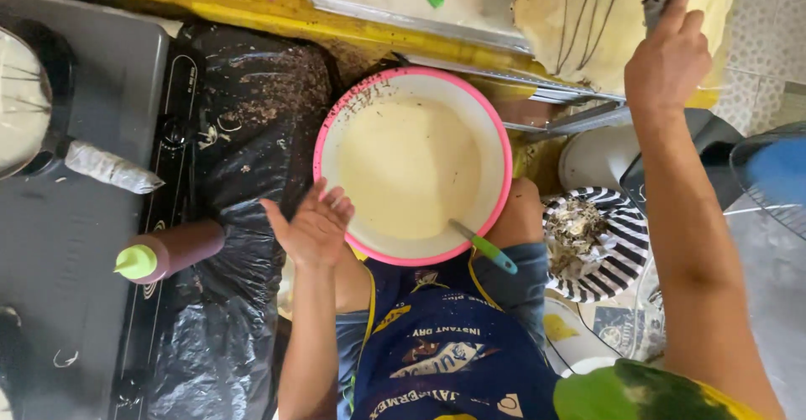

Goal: Cooking crepes by pouring batter into a pan and spreading it evenly with a ladle

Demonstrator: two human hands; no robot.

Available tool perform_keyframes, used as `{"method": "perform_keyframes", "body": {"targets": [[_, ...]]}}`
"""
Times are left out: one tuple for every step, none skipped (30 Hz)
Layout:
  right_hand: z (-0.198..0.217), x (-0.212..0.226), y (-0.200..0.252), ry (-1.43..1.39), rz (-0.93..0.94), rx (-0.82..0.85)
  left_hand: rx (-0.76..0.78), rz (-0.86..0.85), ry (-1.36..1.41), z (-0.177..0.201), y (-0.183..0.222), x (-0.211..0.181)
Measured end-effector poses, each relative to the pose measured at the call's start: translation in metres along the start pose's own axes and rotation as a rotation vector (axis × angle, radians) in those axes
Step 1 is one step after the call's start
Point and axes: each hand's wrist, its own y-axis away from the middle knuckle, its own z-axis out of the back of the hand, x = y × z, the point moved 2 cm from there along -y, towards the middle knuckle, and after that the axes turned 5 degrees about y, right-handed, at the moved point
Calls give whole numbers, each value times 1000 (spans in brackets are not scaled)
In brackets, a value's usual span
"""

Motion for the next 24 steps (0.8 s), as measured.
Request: {"method": "perform_keyframes", "body": {"targets": [[-29, 2, -5, 164, -13, 14, -62, 100, -31, 18, 5, 17], [-30, 6, -8, 163, -8, 16, -67, 99, -29, 25, 10, 20], [-32, 10, -11, 193, -3, 71, -86, 124, -75, 32, 16, 24], [-33, 16, -12, 221, 4, 129, -109, 148, -123, 41, 24, 25], [-33, 15, -13, 217, 12, 134, -119, 144, -123, 43, 30, 26], [-33, 14, -15, 238, 16, 148, -125, 124, -108, 45, 33, 25], [-32, 13, -17, 259, 20, 162, -130, 103, -94, 46, 37, 24], [-30, 9, -18, 258, 21, 162, -132, 102, -94, 47, 36, 25], [-27, 6, -19, 296, 54, 79, -173, 104, -108, 49, 36, 25], [-23, 2, -19, 335, 87, -5, -214, 108, -122, 52, 36, 26], [-17, 1, -22, 335, 88, -4, -215, 109, -121, 54, 35, 29], [-12, 0, -26, 354, 95, 19, -208, 132, -110, 55, 32, 32], [-6, -1, -30, 373, 103, 41, -200, 154, -98, 56, 30, 35], [1, -2, -33, 373, 104, 40, -200, 154, -96, 45, 32, 37], [10, -3, -35, 421, 126, -30, -229, 169, -157, 35, 34, 39], [19, -4, -37, 469, 150, -99, -260, 184, -217, 26, 37, 42], [15, -3, -43, 469, 152, -99, -262, 184, -215, 29, 37, 45], [11, -3, -50, 492, 122, -81, -259, 210, -247, 31, 35, 49], [7, -3, -56, 513, 91, -63, -256, 236, -279, 34, 35, 53], [11, 5, -62, 515, 90, -66, -253, 236, -278, 24, 36, 56], [13, 13, -67, 525, 83, 57, -257, 230, -436, 15, 37, 59], [16, 20, -72, 535, 74, 178, -259, 221, -592, 5, 39, 62], [19, 34, -61, 536, 74, 173, -256, 219, -589, 4, 37, 69], [28, 51, -51, 86, 97, -69, -139, 81, -760, 0, 34, 74]]}}
